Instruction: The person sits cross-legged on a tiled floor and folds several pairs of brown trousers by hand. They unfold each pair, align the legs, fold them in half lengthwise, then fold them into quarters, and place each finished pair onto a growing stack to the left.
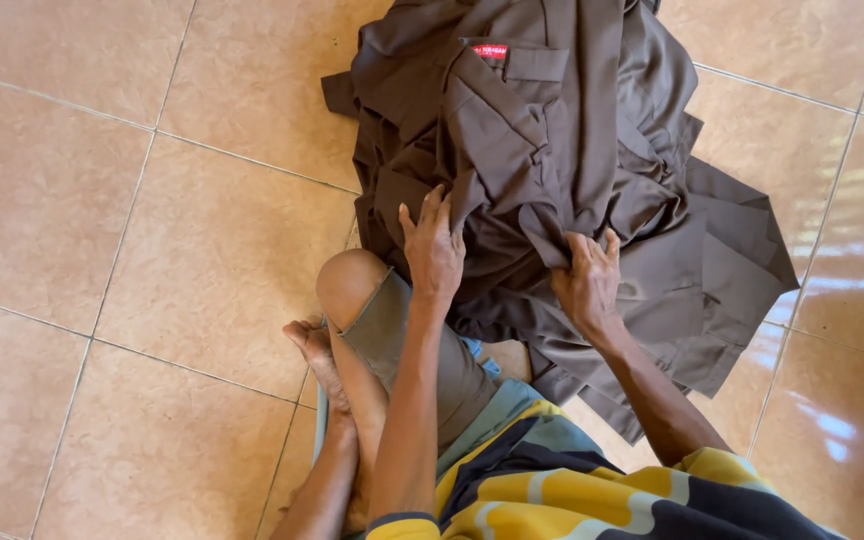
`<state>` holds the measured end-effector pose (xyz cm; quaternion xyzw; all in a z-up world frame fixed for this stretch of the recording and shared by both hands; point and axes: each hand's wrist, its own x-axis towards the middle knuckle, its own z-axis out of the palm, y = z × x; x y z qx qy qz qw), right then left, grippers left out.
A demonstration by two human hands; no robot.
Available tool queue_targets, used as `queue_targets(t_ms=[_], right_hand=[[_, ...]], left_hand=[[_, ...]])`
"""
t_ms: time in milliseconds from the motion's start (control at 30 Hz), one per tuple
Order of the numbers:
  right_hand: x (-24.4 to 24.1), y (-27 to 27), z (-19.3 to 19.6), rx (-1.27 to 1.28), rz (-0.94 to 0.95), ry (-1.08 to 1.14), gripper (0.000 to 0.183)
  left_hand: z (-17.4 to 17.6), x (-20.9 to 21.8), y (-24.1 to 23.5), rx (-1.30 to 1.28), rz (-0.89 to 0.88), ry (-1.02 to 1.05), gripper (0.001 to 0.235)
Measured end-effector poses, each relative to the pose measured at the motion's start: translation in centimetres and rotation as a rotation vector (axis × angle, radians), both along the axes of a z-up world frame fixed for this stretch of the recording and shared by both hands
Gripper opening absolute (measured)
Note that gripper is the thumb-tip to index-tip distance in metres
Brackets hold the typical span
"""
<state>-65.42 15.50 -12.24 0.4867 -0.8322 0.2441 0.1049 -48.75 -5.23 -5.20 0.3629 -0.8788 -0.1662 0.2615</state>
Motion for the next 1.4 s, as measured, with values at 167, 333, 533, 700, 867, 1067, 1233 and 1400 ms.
queue_targets(t_ms=[167, 333, 533, 700, 867, 1067, 1233, 1400], right_hand=[[6.7, -3.3, 10.0, -0.14, -0.067, -0.507, 0.087], [9.8, -7.2, 12.6, 0.166, -0.034, -0.812, 0.146], [13.2, -10.0, 6.5, 0.173, 0.039, -0.804, 0.118], [15.3, -14.3, 5.8, -0.309, 0.08, -0.855, 0.036], [18.5, -19.8, 12.4, -0.547, 0.342, -1.04, 0.051], [26.8, -23.3, 17.3, -0.638, 0.625, -1.075, 0.074], [35.6, -23.3, 18.5, -0.614, 0.99, -1.028, 0.098], [42.7, -22.7, 12.9, -0.103, 1.262, -0.648, 0.081]], left_hand=[[2.5, 1.3, 0.3, 0.304, 0.131, 0.409, 0.033], [0.1, 2.2, 0.9, 0.503, 0.252, 0.561, 0.025], [1.2, 3.6, 1.1, 0.526, 0.284, 0.617, 0.022], [3.9, 5.7, -0.9, 0.424, 0.339, 0.734, 0.025], [11.6, 10.9, -2.4, 0.348, 0.492, 0.92, 0.012], [15.9, 20.4, -3.6, 0.057, 0.597, 1.266, 0.019], [14.0, 31.5, -0.7, -0.185, 0.751, 1.495, 0.033], [5.7, 42.0, 2.8, -0.145, 1.065, 1.226, 0.04]])
